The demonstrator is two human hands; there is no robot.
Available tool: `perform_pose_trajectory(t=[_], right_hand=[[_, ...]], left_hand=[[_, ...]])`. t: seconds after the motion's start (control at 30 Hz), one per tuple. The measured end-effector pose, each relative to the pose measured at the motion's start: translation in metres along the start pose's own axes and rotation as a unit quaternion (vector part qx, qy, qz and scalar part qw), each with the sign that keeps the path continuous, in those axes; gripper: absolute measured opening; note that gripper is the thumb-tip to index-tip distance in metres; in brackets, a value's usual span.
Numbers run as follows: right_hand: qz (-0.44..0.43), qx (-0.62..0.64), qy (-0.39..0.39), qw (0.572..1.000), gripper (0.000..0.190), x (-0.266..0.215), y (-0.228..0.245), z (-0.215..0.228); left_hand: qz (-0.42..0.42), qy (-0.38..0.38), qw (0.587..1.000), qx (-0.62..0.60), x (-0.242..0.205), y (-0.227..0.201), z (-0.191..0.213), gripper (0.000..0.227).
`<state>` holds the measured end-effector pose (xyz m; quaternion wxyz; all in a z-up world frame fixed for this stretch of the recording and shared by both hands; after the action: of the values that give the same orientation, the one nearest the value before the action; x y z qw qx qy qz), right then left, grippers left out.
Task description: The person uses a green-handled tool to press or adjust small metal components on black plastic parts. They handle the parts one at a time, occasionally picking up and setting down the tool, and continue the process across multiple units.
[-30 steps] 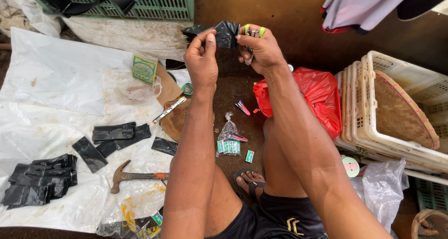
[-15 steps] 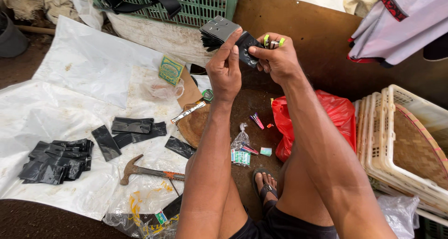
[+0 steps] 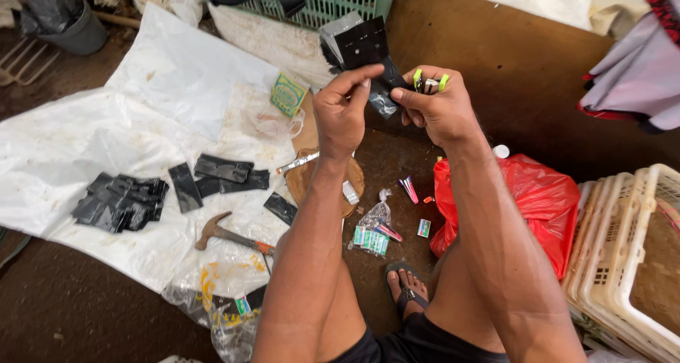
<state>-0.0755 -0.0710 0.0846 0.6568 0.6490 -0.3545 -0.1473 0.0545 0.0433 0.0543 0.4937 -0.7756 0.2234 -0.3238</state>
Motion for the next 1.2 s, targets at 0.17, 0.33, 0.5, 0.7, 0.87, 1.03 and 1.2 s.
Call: perform_pose_trajectory(t=[0.17,0.33,0.5,0.7,0.87,1.03,1.2], right_hand=[[-0.035,0.048,0.004,0.998,0.012,0.006,-0.025,0.006],[-0.053,0.078,0.052,0.994,0.009,0.006,-0.042,0.007],[-0.063,0.124,0.099,0.985,0.011,0.006,-0.057,0.009],[-0.116,0.324,0.172,0.923,0.038,0.007,-0.070,0.005],[-0.118,0.314,0.131,0.933,0.042,0.012,-0.075,-0.001],[-0.085,0.254,0.131,0.955,0.037,0.012,-0.070,-0.001],[-0.080,0.217,0.126,0.965,0.030,0.014,-0.074,-0.006]], left_hand=[[0.077,-0.009,0.994,-0.071,0.000,0.015,-0.001,0.023],[0.091,0.006,0.995,-0.034,0.004,0.019,0.011,0.035],[0.099,0.012,0.995,-0.004,0.013,0.018,0.023,0.039],[0.067,0.009,0.997,0.041,0.018,0.015,0.034,0.040],[0.093,0.008,0.995,0.041,0.017,0.013,0.038,0.049],[0.089,0.019,0.995,0.050,0.019,0.005,0.042,0.060],[0.101,0.023,0.993,0.061,0.015,-0.002,0.046,0.064]])
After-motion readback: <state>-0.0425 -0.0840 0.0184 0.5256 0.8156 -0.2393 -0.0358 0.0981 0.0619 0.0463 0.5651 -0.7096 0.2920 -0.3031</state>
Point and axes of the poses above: each hand's wrist, its own x-axis towards the middle knuckle, its own z-axis out of the back of the hand, y = z × x, the point moved 3 cm from there along x, towards the middle knuckle, and after that the axes turned 14 degrees about z, right-handed, at the moved point
